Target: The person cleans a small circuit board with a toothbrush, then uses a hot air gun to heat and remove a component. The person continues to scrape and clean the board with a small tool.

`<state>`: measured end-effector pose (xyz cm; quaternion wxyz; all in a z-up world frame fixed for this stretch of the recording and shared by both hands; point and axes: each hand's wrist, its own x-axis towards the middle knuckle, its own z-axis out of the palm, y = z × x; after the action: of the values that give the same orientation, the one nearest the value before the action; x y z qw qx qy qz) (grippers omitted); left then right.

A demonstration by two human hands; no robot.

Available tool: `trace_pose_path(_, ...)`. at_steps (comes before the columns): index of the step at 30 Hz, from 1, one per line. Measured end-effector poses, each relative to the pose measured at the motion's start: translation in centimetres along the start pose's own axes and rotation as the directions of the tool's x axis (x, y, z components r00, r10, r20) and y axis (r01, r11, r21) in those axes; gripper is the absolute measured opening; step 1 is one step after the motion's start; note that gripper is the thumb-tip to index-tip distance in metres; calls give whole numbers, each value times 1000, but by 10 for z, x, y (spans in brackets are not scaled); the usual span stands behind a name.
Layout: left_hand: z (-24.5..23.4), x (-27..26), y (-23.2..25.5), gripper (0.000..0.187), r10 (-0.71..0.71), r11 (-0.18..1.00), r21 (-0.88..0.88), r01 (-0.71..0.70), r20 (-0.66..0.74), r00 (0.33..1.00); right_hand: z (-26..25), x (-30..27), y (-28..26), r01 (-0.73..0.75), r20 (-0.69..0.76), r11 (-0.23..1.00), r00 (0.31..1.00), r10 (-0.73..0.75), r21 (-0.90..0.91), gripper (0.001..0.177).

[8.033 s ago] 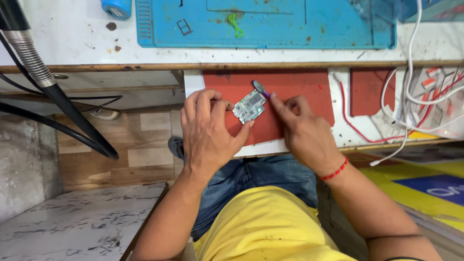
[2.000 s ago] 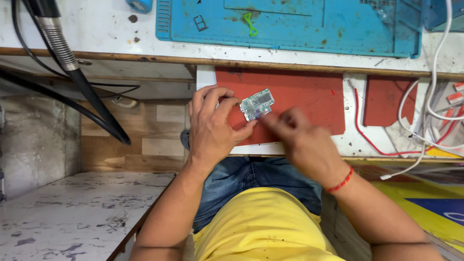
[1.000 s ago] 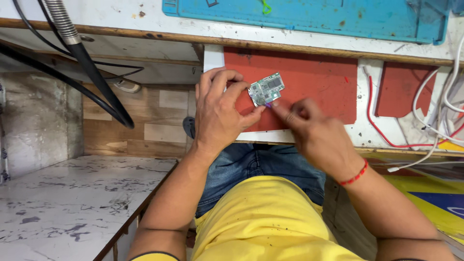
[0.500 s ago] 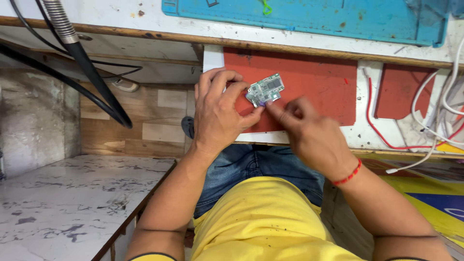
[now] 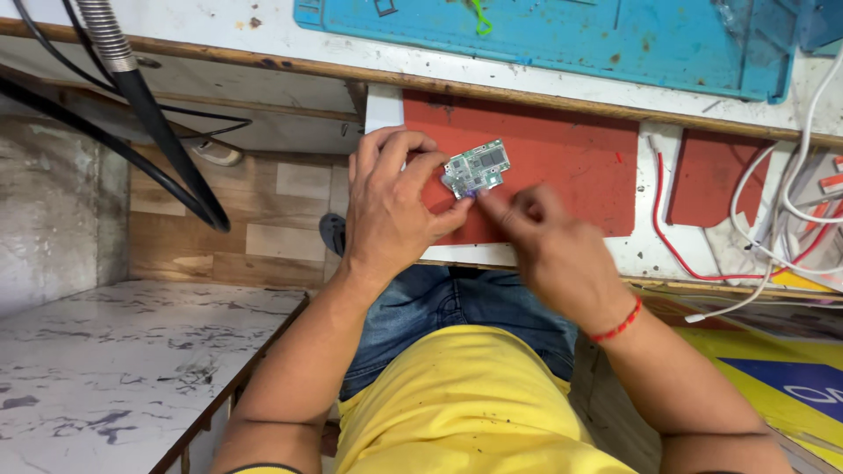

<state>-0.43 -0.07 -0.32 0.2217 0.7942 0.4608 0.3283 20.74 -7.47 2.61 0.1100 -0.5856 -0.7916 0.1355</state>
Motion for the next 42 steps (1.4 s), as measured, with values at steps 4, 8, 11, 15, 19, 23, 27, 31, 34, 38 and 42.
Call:
trace_pose_path(4,2,1,0,42,7,1000,-6,-7,8,1000,1,-4,1,-147,-86,989,986,144,-31,54)
trace_pose_path(8,-3,-1,-2,44,-4,1000,-9,4,7,1000,2,2,-4,-115,-42,993,993,114,-29,54)
trace_pose_path(11,0,0,-1,43,3,1000,-10,-3,13,1000,-3,4,-4,-212,-66,975,976,208,-72,51)
trace_pose_path(15,-1,0,-1,43,13,1000,-5,-13,-3,1000,-3,4,-5,-36,9,999,999,36,6,54)
trace_pose_path(19,1,0,0,42,5,1000,-16,-5,3,1000,-4,-3,4,-162,-67,983,985,157,-80,55)
trace_pose_path(23,-2,1,-1,42,14,1000,-24,-14,-2,1000,-4,-8,7,-77,-75,997,994,75,-24,61)
trace_pose_path(27,1,2,0,39,17,1000,-2,-17,1,1000,-5,-10,11,-167,-88,982,983,160,-85,57)
trace_pose_path(31,1,0,1,40,16,1000,2,-16,0,1000,-4,-8,5,-132,-23,989,991,131,-67,52)
trace_pose_path(34,3,1,1,41,17,1000,-4,-17,-10,1000,-8,-1,4,-158,-75,984,985,152,-81,57)
trace_pose_path(38,0,-3,0,41,7,1000,8,-7,4,1000,-7,-1,-3,-155,-26,987,988,154,-31,62)
trace_pose_path(42,3,1,1,40,18,1000,19,-18,-10,1000,-14,-3,-3,-141,53,990,988,142,-20,66)
